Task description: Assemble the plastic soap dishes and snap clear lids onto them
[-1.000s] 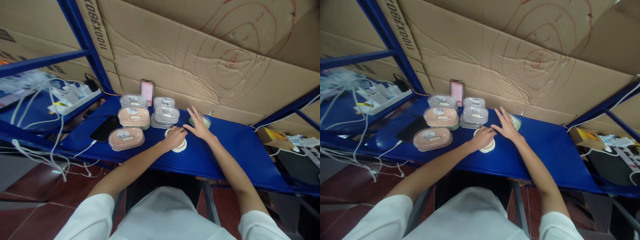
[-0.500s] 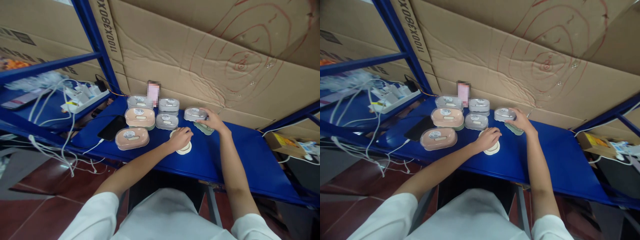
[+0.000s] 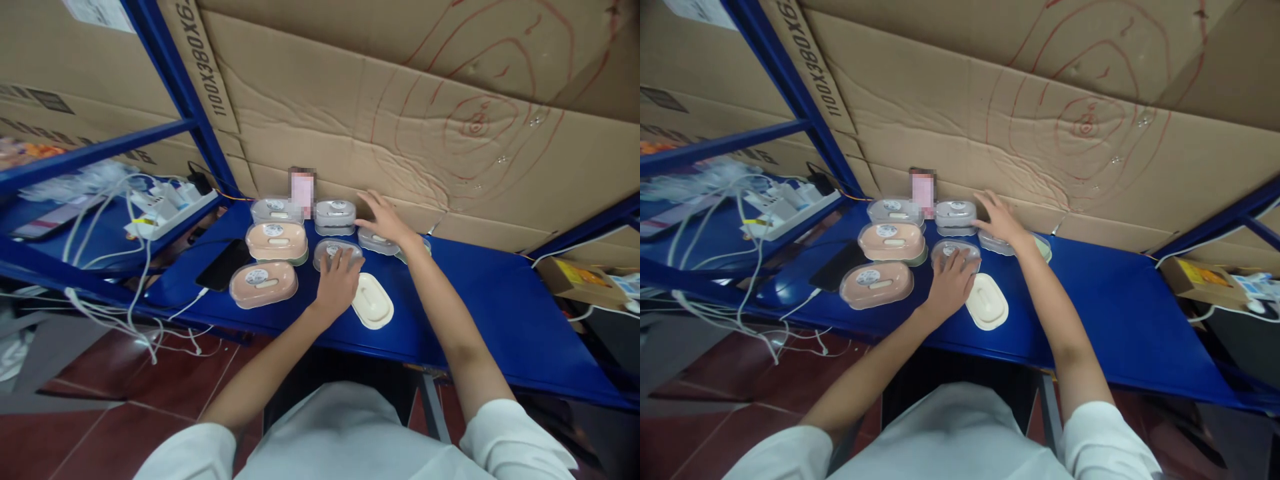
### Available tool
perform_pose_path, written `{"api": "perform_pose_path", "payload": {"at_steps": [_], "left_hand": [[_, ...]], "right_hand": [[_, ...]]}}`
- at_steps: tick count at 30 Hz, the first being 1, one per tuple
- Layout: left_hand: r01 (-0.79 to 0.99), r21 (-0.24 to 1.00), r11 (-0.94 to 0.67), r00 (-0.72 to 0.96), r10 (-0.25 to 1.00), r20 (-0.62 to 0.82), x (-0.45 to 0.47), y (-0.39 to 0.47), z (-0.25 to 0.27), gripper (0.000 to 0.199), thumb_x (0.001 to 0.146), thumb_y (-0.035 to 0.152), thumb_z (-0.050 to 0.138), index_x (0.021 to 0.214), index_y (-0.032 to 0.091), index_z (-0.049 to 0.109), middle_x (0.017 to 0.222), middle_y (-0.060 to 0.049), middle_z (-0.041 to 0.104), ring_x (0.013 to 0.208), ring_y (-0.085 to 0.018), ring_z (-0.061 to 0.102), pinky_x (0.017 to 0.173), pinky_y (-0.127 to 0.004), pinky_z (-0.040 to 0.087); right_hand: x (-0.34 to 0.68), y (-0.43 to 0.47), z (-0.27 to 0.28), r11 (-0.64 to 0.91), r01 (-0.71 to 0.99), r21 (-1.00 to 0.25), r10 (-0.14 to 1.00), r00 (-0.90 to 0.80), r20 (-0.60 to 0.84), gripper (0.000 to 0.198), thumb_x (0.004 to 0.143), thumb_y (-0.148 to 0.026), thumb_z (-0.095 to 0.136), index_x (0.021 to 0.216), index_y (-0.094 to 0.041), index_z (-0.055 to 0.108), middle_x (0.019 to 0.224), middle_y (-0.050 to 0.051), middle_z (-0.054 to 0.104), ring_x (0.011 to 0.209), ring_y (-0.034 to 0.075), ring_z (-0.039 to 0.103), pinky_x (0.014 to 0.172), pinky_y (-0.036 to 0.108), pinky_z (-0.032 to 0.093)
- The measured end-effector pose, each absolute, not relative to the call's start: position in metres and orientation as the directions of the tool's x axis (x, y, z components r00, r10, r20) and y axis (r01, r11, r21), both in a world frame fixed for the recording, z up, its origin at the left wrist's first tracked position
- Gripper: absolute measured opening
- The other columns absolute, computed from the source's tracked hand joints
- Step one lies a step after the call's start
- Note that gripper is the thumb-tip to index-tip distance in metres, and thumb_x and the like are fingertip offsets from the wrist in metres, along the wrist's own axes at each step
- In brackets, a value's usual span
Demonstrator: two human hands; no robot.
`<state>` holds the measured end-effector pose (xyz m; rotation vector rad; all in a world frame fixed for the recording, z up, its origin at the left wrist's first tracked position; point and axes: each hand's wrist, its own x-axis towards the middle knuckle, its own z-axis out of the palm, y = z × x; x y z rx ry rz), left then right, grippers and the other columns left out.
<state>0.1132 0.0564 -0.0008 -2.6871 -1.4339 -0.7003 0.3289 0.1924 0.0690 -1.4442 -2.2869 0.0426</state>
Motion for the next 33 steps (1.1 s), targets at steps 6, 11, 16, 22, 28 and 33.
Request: {"api": "perform_pose_path", "payload": {"at_steps": [6, 11, 16, 22, 28, 33], "left_hand": [[0.781, 0.173, -0.600, 0.495, 0.764, 0.413, 0.113, 0.058, -0.009, 0.046, 0.106, 0.023, 0.047, 0.150, 0.025, 0.062, 0.165, -0.014, 0.052, 0.157, -0.039, 0.043, 0.128, -0.069, 0.030], [0.770, 0.206, -0.604, 0.488, 0.766, 0.418, 0.113, 0.061, -0.011, 0.046, 0.106, 0.023, 0.048, 0.150, 0.025, 0.062, 0.166, -0.015, 0.051, 0.157, -0.039, 0.043, 0.129, -0.070, 0.028], [0.766, 0.214, -0.606, 0.489, 0.766, 0.416, 0.113, 0.060, -0.011, 0.046, 0.107, 0.022, 0.047, 0.150, 0.025, 0.062, 0.166, -0.014, 0.051, 0.158, -0.040, 0.042, 0.129, -0.070, 0.029], [0.765, 0.195, -0.614, 0.509, 0.761, 0.403, 0.111, 0.060, -0.009, 0.052, 0.104, 0.018, 0.048, 0.154, 0.026, 0.058, 0.170, -0.014, 0.047, 0.159, -0.038, 0.041, 0.130, -0.069, 0.028], [0.731, 0.223, -0.645, 0.517, 0.737, 0.436, 0.101, 0.053, 0.000, 0.058, 0.101, 0.007, 0.045, 0.156, 0.022, 0.054, 0.171, -0.016, 0.044, 0.159, -0.030, 0.043, 0.128, -0.054, 0.039], [0.710, 0.299, -0.638, 0.386, 0.707, 0.592, 0.046, 0.040, 0.012, 0.050, 0.103, 0.009, 0.046, 0.147, 0.027, 0.061, 0.161, -0.013, 0.055, 0.152, -0.028, 0.051, 0.125, -0.052, 0.045]], "right_hand": [[0.285, 0.237, 0.050, 0.431, 0.851, -0.301, 0.896, -0.364, 0.254, 0.076, 0.092, -0.038, 0.084, 0.161, -0.025, 0.055, 0.169, 0.016, 0.048, 0.157, 0.038, 0.045, 0.127, 0.060, 0.039], [0.311, 0.222, 0.049, 0.411, 0.860, -0.302, 0.896, -0.320, 0.310, 0.049, 0.104, -0.038, 0.066, 0.150, -0.019, 0.066, 0.147, 0.014, 0.069, 0.137, 0.030, 0.065, 0.119, 0.047, 0.050], [0.336, 0.198, 0.052, 0.348, 0.890, -0.293, 0.907, -0.240, 0.347, 0.035, 0.106, -0.035, 0.057, 0.131, -0.023, 0.078, 0.126, 0.012, 0.078, 0.117, 0.031, 0.073, 0.107, 0.049, 0.058], [0.323, 0.187, 0.054, 0.389, 0.875, -0.289, 0.889, -0.275, 0.366, 0.038, 0.104, -0.037, 0.060, 0.137, -0.025, 0.073, 0.137, 0.011, 0.073, 0.130, 0.032, 0.066, 0.114, 0.052, 0.053], [0.307, 0.189, 0.050, 0.411, 0.858, -0.307, 0.881, -0.287, 0.377, 0.066, 0.099, -0.042, 0.067, 0.161, -0.022, 0.052, 0.163, 0.015, 0.053, 0.149, 0.037, 0.052, 0.124, 0.058, 0.043], [0.301, 0.204, 0.033, 0.347, 0.840, -0.417, 0.920, -0.220, 0.324, 0.092, 0.094, -0.058, 0.074, 0.171, -0.025, 0.036, 0.174, 0.018, 0.038, 0.157, 0.040, 0.044, 0.124, 0.063, 0.042]]}}
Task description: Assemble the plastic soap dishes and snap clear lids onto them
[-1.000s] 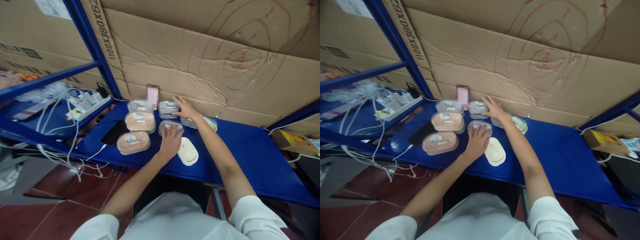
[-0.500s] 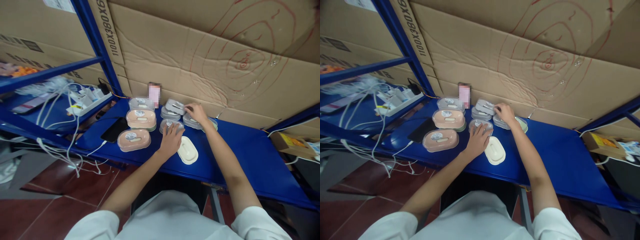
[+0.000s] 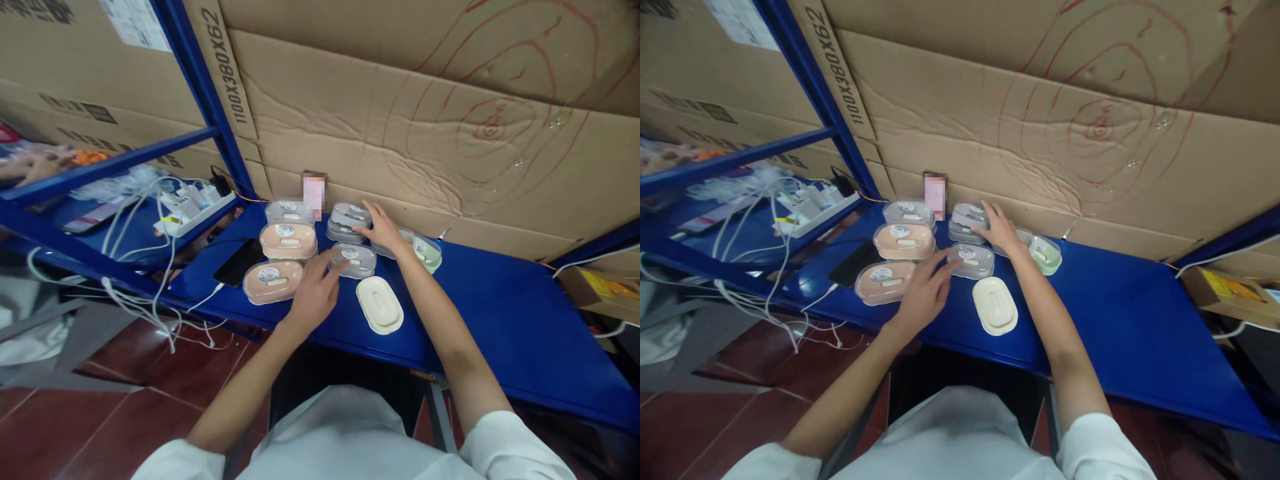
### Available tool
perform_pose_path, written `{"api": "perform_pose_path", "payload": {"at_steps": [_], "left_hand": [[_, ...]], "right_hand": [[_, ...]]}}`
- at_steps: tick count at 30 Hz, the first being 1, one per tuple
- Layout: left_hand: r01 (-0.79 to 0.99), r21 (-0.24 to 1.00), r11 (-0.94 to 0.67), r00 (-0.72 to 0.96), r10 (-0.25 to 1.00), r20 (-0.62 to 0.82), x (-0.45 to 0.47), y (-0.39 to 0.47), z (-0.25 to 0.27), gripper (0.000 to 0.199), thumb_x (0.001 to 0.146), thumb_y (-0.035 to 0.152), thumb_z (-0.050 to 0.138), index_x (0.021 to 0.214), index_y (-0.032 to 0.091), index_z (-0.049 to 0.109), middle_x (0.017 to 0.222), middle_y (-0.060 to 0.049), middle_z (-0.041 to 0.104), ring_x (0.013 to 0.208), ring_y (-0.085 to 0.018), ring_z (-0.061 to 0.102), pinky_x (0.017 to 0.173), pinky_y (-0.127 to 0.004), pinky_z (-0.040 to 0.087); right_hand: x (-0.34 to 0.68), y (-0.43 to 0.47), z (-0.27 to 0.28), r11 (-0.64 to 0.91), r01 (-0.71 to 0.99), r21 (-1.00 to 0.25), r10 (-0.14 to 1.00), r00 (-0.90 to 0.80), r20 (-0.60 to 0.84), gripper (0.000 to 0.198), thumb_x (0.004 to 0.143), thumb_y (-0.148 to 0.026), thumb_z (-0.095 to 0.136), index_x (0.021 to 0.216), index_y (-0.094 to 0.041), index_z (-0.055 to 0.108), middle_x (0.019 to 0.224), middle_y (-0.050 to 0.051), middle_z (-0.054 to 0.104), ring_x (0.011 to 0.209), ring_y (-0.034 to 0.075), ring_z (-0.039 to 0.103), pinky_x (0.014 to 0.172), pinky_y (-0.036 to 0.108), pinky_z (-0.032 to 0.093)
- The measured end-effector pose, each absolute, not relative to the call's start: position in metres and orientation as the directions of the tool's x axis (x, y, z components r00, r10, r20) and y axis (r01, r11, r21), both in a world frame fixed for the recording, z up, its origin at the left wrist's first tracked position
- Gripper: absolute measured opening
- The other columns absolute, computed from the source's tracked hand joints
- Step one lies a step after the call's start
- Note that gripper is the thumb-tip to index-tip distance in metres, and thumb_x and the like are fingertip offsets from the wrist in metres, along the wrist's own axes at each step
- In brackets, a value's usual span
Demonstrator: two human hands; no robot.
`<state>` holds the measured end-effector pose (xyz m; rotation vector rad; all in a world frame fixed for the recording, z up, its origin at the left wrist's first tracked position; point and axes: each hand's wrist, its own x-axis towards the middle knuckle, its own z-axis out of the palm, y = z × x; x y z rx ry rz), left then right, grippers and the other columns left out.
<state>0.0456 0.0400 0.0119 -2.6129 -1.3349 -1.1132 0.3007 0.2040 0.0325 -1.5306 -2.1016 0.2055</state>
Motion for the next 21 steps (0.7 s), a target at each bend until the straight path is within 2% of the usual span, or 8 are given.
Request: {"api": "perform_pose_path", "payload": {"at_steps": [3, 6, 9, 12, 14, 17, 19, 21], "left_hand": [[0.789, 0.332, -0.516, 0.194, 0.723, 0.663, -0.003, 0.047, 0.021, 0.043, 0.104, 0.027, 0.059, 0.146, 0.025, 0.060, 0.162, -0.016, 0.052, 0.152, -0.034, 0.050, 0.125, -0.054, 0.045], [0.857, 0.338, -0.389, 0.109, 0.778, 0.619, -0.045, 0.068, 0.027, 0.064, 0.096, 0.041, 0.073, 0.155, 0.025, 0.053, 0.173, -0.018, 0.036, 0.161, -0.042, 0.036, 0.128, -0.062, 0.037], [0.873, 0.373, -0.314, 0.108, 0.870, 0.481, -0.069, 0.093, 0.028, 0.083, 0.089, 0.047, 0.081, 0.162, 0.025, 0.046, 0.180, -0.020, 0.023, 0.164, -0.048, 0.027, 0.126, -0.066, 0.037], [0.846, 0.434, -0.310, 0.160, 0.923, 0.349, -0.078, 0.108, 0.027, 0.082, 0.090, 0.048, 0.079, 0.163, 0.027, 0.048, 0.178, -0.017, 0.028, 0.159, -0.044, 0.041, 0.123, -0.059, 0.045], [0.823, 0.467, -0.322, 0.161, 0.922, 0.353, -0.078, 0.112, 0.025, 0.077, 0.090, 0.049, 0.077, 0.160, 0.028, 0.052, 0.174, -0.014, 0.037, 0.154, -0.039, 0.049, 0.122, -0.054, 0.048], [0.806, 0.494, -0.326, 0.115, 0.905, 0.409, -0.076, 0.110, 0.022, 0.071, 0.090, 0.051, 0.076, 0.154, 0.027, 0.058, 0.168, -0.013, 0.045, 0.151, -0.038, 0.052, 0.123, -0.052, 0.049], [0.799, 0.506, -0.326, 0.100, 0.901, 0.423, -0.075, 0.109, 0.020, 0.068, 0.091, 0.051, 0.075, 0.153, 0.027, 0.059, 0.168, -0.012, 0.045, 0.151, -0.037, 0.052, 0.123, -0.052, 0.048], [0.793, 0.513, -0.329, 0.105, 0.903, 0.417, -0.075, 0.108, 0.019, 0.067, 0.092, 0.049, 0.074, 0.153, 0.028, 0.058, 0.169, -0.012, 0.043, 0.153, -0.037, 0.050, 0.125, -0.053, 0.047]], "right_hand": [[0.296, 0.214, 0.025, 0.335, 0.832, -0.443, 0.923, -0.194, 0.333, 0.080, 0.094, -0.053, 0.075, 0.164, -0.027, 0.049, 0.168, 0.015, 0.049, 0.155, 0.037, 0.048, 0.125, 0.060, 0.043], [0.291, 0.217, 0.026, 0.345, 0.825, -0.448, 0.914, -0.186, 0.361, 0.063, 0.097, -0.045, 0.073, 0.156, -0.027, 0.061, 0.164, 0.013, 0.055, 0.151, 0.034, 0.054, 0.126, 0.057, 0.043], [0.289, 0.207, 0.036, 0.397, 0.819, -0.414, 0.882, -0.216, 0.419, 0.058, 0.098, -0.041, 0.073, 0.154, -0.029, 0.063, 0.167, 0.009, 0.051, 0.150, 0.033, 0.055, 0.127, 0.055, 0.043], [0.291, 0.185, 0.051, 0.463, 0.809, -0.363, 0.831, -0.254, 0.495, 0.057, 0.100, -0.042, 0.071, 0.155, -0.028, 0.062, 0.170, 0.007, 0.047, 0.154, 0.032, 0.051, 0.128, 0.052, 0.043], [0.296, 0.167, 0.061, 0.485, 0.804, -0.345, 0.811, -0.266, 0.521, 0.058, 0.103, -0.047, 0.067, 0.157, -0.029, 0.060, 0.171, 0.006, 0.046, 0.156, 0.031, 0.048, 0.129, 0.050, 0.042], [0.308, 0.137, 0.071, 0.484, 0.804, -0.347, 0.807, -0.256, 0.532, 0.059, 0.104, -0.057, 0.061, 0.157, -0.032, 0.059, 0.172, 0.004, 0.045, 0.157, 0.032, 0.046, 0.130, 0.050, 0.041], [0.317, 0.118, 0.072, 0.473, 0.782, -0.405, 0.815, -0.215, 0.537, 0.062, 0.102, -0.063, 0.062, 0.156, -0.032, 0.061, 0.171, 0.004, 0.046, 0.157, 0.033, 0.046, 0.129, 0.051, 0.041], [0.325, 0.101, 0.068, 0.451, 0.705, -0.548, 0.844, -0.136, 0.519, 0.067, 0.098, -0.068, 0.067, 0.153, -0.031, 0.064, 0.167, 0.007, 0.052, 0.154, 0.034, 0.050, 0.125, 0.052, 0.046]]}}
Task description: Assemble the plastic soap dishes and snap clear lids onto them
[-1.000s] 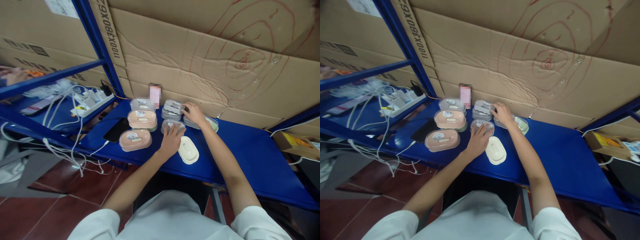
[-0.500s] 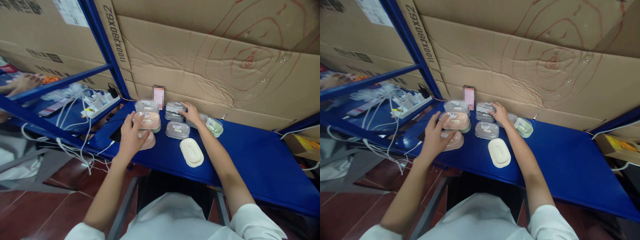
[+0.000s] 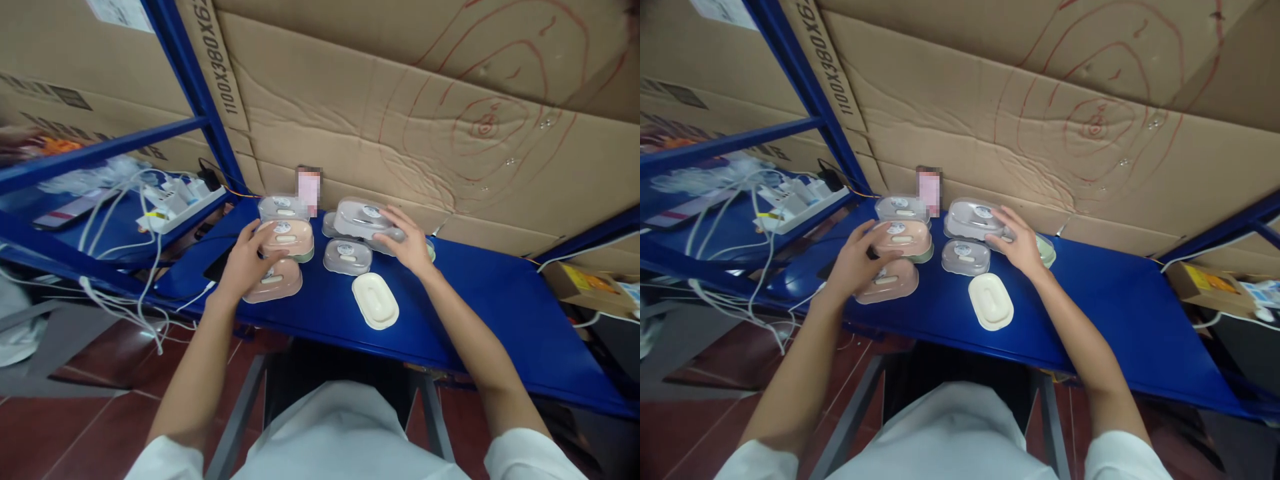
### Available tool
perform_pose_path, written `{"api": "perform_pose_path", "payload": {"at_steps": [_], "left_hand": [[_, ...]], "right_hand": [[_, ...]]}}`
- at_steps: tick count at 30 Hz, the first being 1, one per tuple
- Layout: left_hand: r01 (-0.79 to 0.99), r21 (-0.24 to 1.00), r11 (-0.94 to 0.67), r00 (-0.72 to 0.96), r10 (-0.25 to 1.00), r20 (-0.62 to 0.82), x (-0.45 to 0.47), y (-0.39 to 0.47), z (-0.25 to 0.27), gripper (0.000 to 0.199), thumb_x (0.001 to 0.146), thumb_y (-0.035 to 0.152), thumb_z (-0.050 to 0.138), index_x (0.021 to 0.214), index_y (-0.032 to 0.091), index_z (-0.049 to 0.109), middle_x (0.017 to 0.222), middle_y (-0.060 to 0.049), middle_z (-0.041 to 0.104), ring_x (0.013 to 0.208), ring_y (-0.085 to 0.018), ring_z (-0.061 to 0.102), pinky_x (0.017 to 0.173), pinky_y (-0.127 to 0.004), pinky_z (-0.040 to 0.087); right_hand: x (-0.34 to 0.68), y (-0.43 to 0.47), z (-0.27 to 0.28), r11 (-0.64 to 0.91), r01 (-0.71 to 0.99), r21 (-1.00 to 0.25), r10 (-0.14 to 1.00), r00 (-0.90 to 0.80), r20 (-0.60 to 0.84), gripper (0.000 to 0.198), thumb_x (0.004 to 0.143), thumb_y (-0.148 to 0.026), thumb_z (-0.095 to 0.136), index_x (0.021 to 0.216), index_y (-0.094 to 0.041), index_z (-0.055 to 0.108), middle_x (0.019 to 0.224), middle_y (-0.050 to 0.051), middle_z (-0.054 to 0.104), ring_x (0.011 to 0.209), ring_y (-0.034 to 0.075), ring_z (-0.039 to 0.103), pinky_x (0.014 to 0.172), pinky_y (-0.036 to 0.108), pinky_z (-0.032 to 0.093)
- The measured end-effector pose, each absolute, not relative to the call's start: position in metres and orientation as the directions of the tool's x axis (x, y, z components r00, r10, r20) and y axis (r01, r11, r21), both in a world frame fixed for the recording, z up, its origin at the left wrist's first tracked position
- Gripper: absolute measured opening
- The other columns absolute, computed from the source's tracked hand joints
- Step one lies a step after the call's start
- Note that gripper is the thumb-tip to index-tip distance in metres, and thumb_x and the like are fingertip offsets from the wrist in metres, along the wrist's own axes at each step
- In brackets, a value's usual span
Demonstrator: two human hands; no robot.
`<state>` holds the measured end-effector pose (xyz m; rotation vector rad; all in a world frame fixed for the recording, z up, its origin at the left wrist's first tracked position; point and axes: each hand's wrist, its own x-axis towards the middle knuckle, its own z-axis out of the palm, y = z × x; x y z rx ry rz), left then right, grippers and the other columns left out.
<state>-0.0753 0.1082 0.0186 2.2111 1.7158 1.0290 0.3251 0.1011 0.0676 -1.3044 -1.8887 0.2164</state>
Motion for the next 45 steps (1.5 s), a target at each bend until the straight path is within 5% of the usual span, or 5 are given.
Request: {"api": "perform_pose_path", "payload": {"at_steps": [9, 19, 24, 35, 45], "left_hand": [[0.576, 0.618, -0.534, 0.124, 0.805, 0.580, -0.007, 0.043, 0.033, 0.052, 0.102, 0.045, 0.070, 0.149, 0.028, 0.057, 0.165, -0.012, 0.048, 0.156, -0.034, 0.045, 0.129, -0.056, 0.041], [-0.119, 0.972, -0.203, 0.394, 0.889, 0.233, 0.078, 0.000, 0.003, 0.094, 0.083, 0.052, 0.091, 0.160, 0.029, 0.043, 0.168, -0.014, 0.048, 0.155, -0.036, 0.049, 0.126, -0.052, 0.045], [-0.017, 0.974, -0.224, 0.428, 0.879, 0.210, 0.059, -0.010, -0.005, 0.104, 0.078, 0.049, 0.095, 0.164, 0.030, 0.041, 0.168, -0.014, 0.047, 0.155, -0.037, 0.048, 0.127, -0.052, 0.044], [0.487, 0.714, -0.502, 0.517, 0.825, 0.228, -0.009, -0.019, -0.013, 0.073, 0.093, 0.053, 0.081, 0.156, 0.035, 0.050, 0.167, -0.010, 0.047, 0.156, -0.036, 0.046, 0.130, -0.060, 0.038], [0.621, 0.664, -0.415, 0.503, 0.861, 0.067, -0.041, -0.035, -0.015, 0.075, 0.098, 0.052, 0.075, 0.163, 0.037, 0.041, 0.178, -0.008, 0.033, 0.162, -0.037, 0.037, 0.128, -0.060, 0.041]], "right_hand": [[0.344, 0.013, 0.029, -0.002, 0.056, -0.998, 0.988, 0.152, 0.007, 0.067, 0.076, -0.068, 0.088, 0.130, -0.031, 0.075, 0.141, 0.006, 0.073, 0.122, 0.027, 0.072, 0.094, 0.040, 0.066], [0.322, -0.065, 0.014, 0.260, 0.340, -0.904, 0.957, 0.031, 0.287, 0.053, 0.083, -0.050, 0.091, 0.130, -0.033, 0.075, 0.153, 0.010, 0.062, 0.143, 0.031, 0.060, 0.113, 0.048, 0.056], [0.335, -0.058, -0.003, 0.149, 0.274, -0.950, 0.963, 0.177, 0.202, 0.053, 0.091, -0.059, 0.081, 0.133, -0.030, 0.070, 0.145, 0.011, 0.068, 0.121, 0.028, 0.073, 0.100, 0.045, 0.063], [0.379, -0.081, -0.034, -0.106, 0.882, -0.459, 0.827, 0.334, 0.451, 0.053, 0.101, -0.056, 0.066, 0.142, -0.023, 0.067, 0.156, 0.019, 0.057, 0.145, 0.041, 0.055, 0.116, 0.067, 0.048], [0.303, -0.086, -0.024, 0.373, 0.874, -0.311, 0.880, -0.226, 0.419, 0.036, 0.107, -0.041, 0.065, 0.140, -0.028, 0.069, 0.147, 0.009, 0.070, 0.142, 0.033, 0.061, 0.114, 0.056, 0.052]]}}
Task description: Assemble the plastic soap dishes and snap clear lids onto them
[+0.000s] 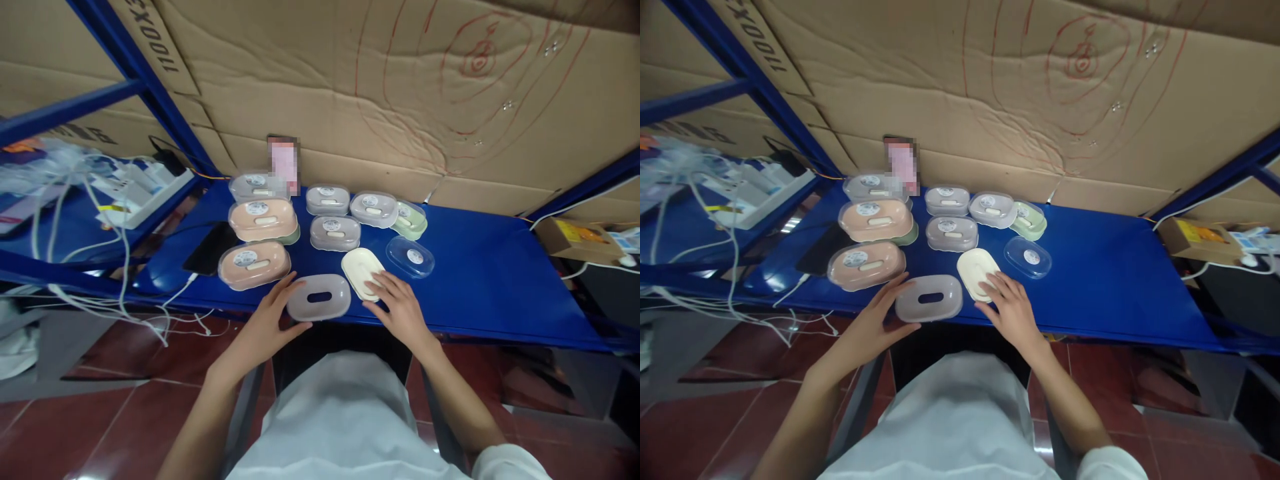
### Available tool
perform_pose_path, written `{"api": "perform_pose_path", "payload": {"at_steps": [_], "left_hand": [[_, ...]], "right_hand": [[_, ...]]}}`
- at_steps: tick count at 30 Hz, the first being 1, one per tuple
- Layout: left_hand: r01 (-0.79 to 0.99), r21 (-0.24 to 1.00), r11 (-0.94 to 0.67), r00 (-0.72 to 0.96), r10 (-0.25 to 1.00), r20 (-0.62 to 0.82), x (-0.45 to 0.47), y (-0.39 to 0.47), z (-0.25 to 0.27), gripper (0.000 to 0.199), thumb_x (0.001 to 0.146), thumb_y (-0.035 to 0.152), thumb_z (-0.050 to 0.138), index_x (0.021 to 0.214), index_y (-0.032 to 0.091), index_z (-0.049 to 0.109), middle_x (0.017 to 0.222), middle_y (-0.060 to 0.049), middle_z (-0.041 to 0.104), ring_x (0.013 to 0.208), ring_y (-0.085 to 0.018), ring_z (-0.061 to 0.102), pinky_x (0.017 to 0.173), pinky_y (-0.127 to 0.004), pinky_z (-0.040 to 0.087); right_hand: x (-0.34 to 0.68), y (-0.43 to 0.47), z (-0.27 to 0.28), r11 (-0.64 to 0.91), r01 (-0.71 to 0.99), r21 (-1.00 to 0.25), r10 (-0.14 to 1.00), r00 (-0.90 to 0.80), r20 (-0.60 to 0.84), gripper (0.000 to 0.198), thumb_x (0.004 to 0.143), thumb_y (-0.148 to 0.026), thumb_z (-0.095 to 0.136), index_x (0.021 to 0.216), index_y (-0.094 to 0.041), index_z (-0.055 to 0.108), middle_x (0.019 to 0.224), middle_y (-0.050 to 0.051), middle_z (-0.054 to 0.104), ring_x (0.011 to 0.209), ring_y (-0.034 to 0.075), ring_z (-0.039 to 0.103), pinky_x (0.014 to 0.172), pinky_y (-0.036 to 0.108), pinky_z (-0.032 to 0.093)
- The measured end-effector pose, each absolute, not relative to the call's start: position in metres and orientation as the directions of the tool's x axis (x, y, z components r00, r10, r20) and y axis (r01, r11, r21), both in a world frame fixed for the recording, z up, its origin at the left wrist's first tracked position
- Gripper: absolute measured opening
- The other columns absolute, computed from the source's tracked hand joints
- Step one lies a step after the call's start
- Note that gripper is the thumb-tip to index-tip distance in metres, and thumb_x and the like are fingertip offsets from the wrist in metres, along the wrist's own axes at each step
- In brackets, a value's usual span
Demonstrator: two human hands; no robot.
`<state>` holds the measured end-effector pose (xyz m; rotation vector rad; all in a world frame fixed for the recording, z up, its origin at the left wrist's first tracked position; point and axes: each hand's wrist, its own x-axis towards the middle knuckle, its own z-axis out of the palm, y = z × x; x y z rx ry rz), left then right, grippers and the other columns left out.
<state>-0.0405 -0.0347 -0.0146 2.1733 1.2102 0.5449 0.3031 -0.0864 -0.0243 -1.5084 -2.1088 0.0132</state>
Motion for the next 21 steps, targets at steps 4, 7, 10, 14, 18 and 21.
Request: {"api": "perform_pose_path", "payload": {"at_steps": [4, 7, 10, 14, 18, 21], "left_hand": [[0.547, 0.724, -0.421, 0.520, 0.848, 0.100, -0.032, -0.029, -0.016, 0.083, 0.098, 0.048, 0.075, 0.168, 0.034, 0.031, 0.175, -0.011, 0.038, 0.162, -0.034, 0.039, 0.131, -0.056, 0.039], [0.518, 0.735, -0.438, 0.541, 0.833, 0.114, -0.020, -0.022, -0.017, 0.091, 0.097, 0.045, 0.078, 0.170, 0.035, 0.025, 0.176, -0.011, 0.036, 0.164, -0.034, 0.036, 0.133, -0.055, 0.035], [0.489, 0.729, -0.478, 0.573, 0.807, 0.145, -0.006, -0.013, -0.017, 0.093, 0.096, 0.044, 0.080, 0.171, 0.038, 0.025, 0.179, -0.010, 0.029, 0.165, -0.033, 0.032, 0.134, -0.055, 0.033], [0.434, 0.703, -0.564, 0.613, 0.757, 0.228, 0.004, -0.003, -0.023, 0.067, 0.098, 0.045, 0.077, 0.159, 0.036, 0.051, 0.176, -0.010, 0.035, 0.161, -0.033, 0.040, 0.132, -0.056, 0.037], [0.420, 0.692, -0.588, 0.592, 0.755, 0.282, 0.003, -0.001, -0.033, 0.057, 0.098, 0.048, 0.077, 0.151, 0.033, 0.062, 0.173, -0.011, 0.041, 0.157, -0.033, 0.048, 0.129, -0.058, 0.041], [0.421, 0.693, -0.585, 0.583, 0.760, 0.288, 0.002, -0.003, -0.034, 0.060, 0.098, 0.049, 0.076, 0.154, 0.034, 0.060, 0.174, -0.010, 0.040, 0.156, -0.033, 0.048, 0.129, -0.057, 0.042]], "right_hand": [[0.310, -0.086, -0.020, 0.376, 0.769, -0.517, 0.857, -0.077, 0.509, 0.026, 0.109, -0.027, 0.060, 0.132, -0.028, 0.073, 0.132, 0.007, 0.077, 0.133, 0.027, 0.067, 0.116, 0.052, 0.055], [0.310, -0.090, -0.009, 0.440, 0.667, -0.601, 0.867, -0.140, 0.479, 0.027, 0.109, -0.024, 0.059, 0.133, -0.028, 0.071, 0.135, 0.007, 0.075, 0.141, 0.025, 0.063, 0.122, 0.051, 0.052], [0.302, -0.092, -0.002, 0.507, 0.617, -0.602, 0.860, -0.318, 0.398, 0.030, 0.110, -0.022, 0.054, 0.136, -0.027, 0.069, 0.143, 0.008, 0.071, 0.150, 0.025, 0.055, 0.127, 0.054, 0.047], [0.296, -0.087, -0.002, 0.518, 0.623, -0.586, 0.855, -0.373, 0.360, 0.035, 0.112, -0.019, 0.047, 0.140, -0.027, 0.067, 0.150, 0.009, 0.067, 0.157, 0.025, 0.048, 0.130, 0.056, 0.044], [0.297, -0.083, -0.007, 0.528, 0.655, -0.541, 0.849, -0.385, 0.362, 0.031, 0.110, -0.024, 0.055, 0.139, -0.026, 0.066, 0.155, 0.009, 0.064, 0.159, 0.028, 0.044, 0.131, 0.059, 0.042], [0.295, -0.083, -0.011, 0.543, 0.678, -0.495, 0.837, -0.387, 0.387, 0.027, 0.108, -0.028, 0.061, 0.135, -0.025, 0.067, 0.154, 0.011, 0.064, 0.159, 0.030, 0.044, 0.128, 0.058, 0.045]]}}
